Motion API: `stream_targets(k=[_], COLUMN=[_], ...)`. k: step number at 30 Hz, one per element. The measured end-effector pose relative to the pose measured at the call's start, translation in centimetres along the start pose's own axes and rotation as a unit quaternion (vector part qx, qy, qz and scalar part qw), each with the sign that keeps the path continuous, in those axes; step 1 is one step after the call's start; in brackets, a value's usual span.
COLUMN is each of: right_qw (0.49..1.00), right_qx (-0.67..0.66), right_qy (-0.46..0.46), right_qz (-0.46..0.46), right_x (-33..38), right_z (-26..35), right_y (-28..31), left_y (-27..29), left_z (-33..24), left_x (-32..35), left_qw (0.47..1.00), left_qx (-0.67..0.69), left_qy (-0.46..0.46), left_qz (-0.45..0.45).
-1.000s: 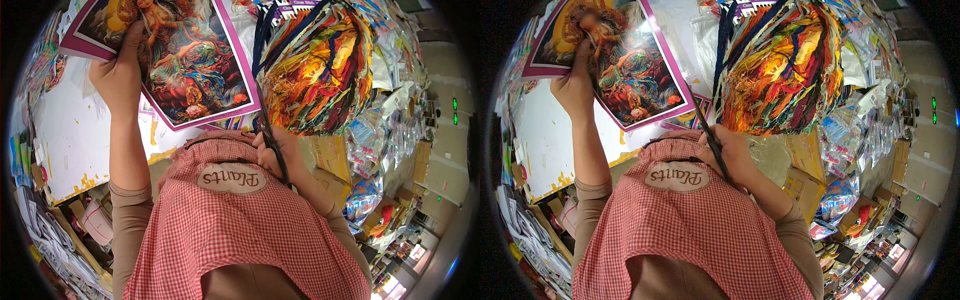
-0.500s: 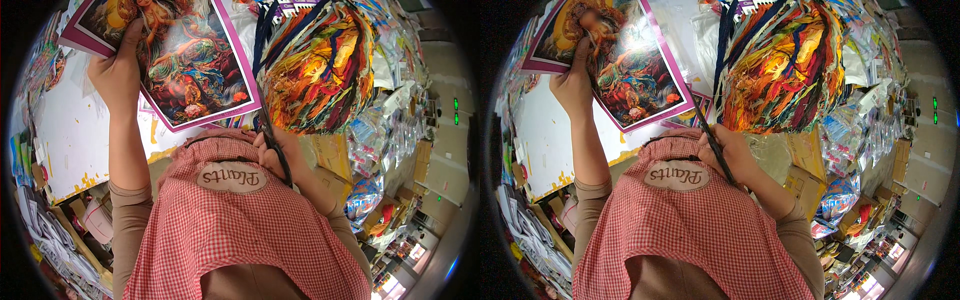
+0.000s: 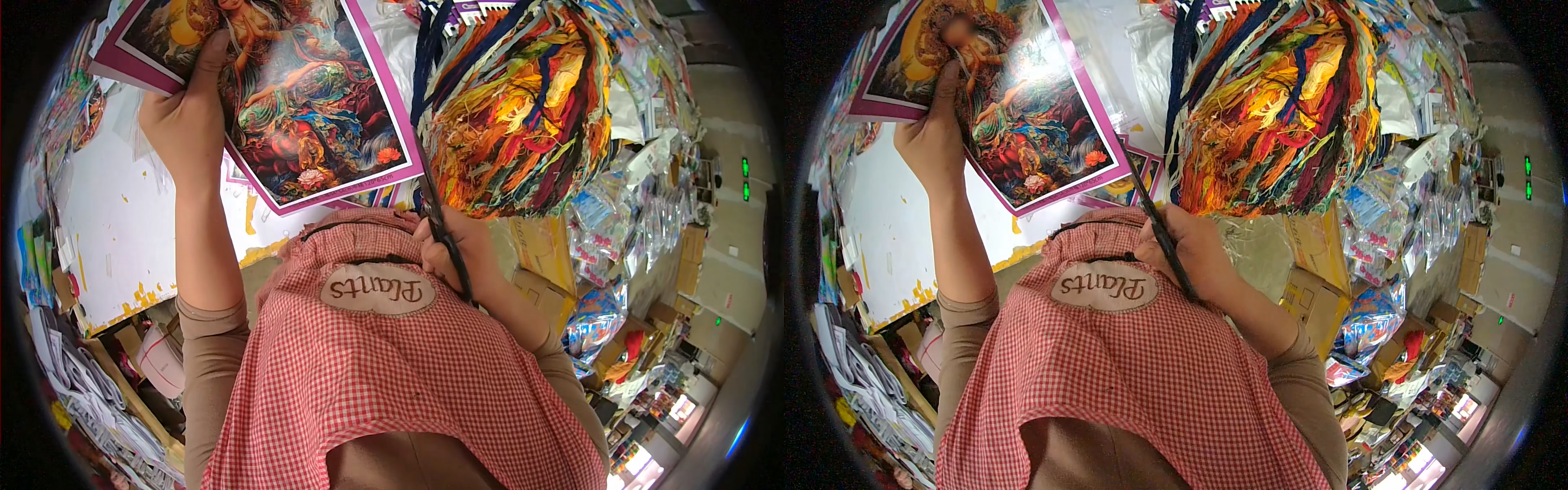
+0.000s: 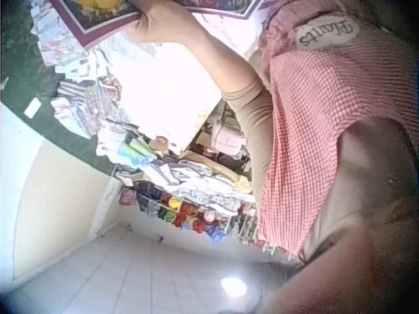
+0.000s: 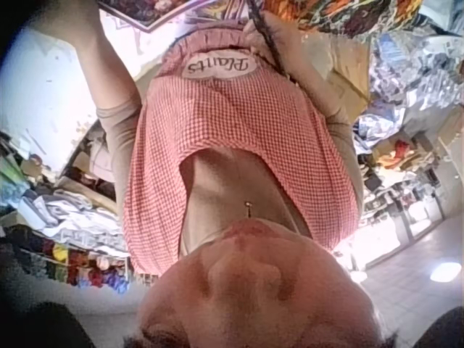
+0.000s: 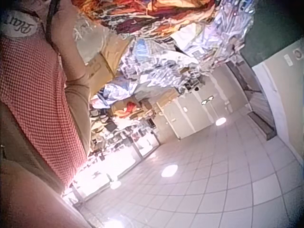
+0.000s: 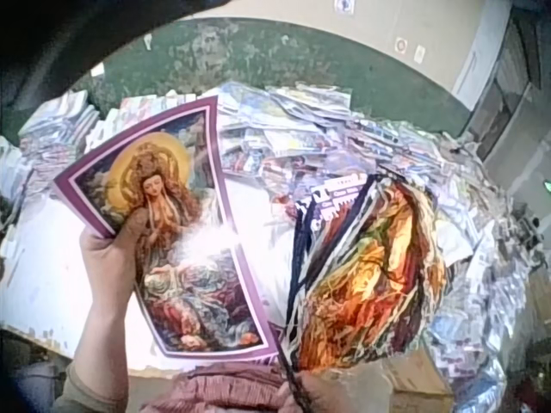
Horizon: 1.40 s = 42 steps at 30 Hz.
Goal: The person trims printed picture cards along their edges using scissors, sets them on the table, and unbuckles a waist strap by hand.
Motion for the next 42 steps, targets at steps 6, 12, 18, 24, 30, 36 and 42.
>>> stream_targets(k=[6, 12, 18, 24, 30, 36, 42], right_qw=[0.999, 0.999, 0.998, 0.997, 0.996, 0.995, 0.994], right_qx=[0.033, 0.047, 0.056, 0.073, 0.077, 0.089, 0.091], right_qy=[0.005, 0.004, 0.008, 0.019, 0.034, 0.046, 0.062], right_qz=[-0.004, -0.012, -0.006, -0.005, -0.003, 0.001, -0.009], right_x=[-0.1, -0.1, 0.0, -0.1, 0.0, 0.2, 0.1], right_z=[0.4, 0.8, 0.6, 0.7, 1.0, 1.3, 1.4], right_y=[0.0, 0.0, 0.2, 0.2, 0.1, 0.0, 0.1], left_y=[-0.2, -0.3, -0.5, -0.4, -0.5, -0.6, -0.8], left_z=[0.0, -0.1, 0.0, -0.4, -0.4, -0.3, 0.0], left_x=[-0.1, -0.2, -0.1, 0.3, 0.8, 1.0, 1.7], left_qw=[1.000, 1.000, 0.999, 1.000, 1.000, 0.999, 0.998], left_qx=[0.005, 0.006, 0.032, -0.024, 0.003, -0.010, -0.020], left_qy=[-0.001, -0.012, -0.002, 0.001, 0.003, 0.015, 0.036], left_qz=[0.008, 0.021, 0.024, 0.018, 0.026, 0.039, 0.038])
Point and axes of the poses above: each hand's wrist, its own x-axis away from the middle knuckle, its own y-axis out of the back of the hand, z = x × y, the point moved 10 cm from there along -x, towards the middle knuckle, and after that the axes turned 9 degrees about y, right-handed, at the moved point
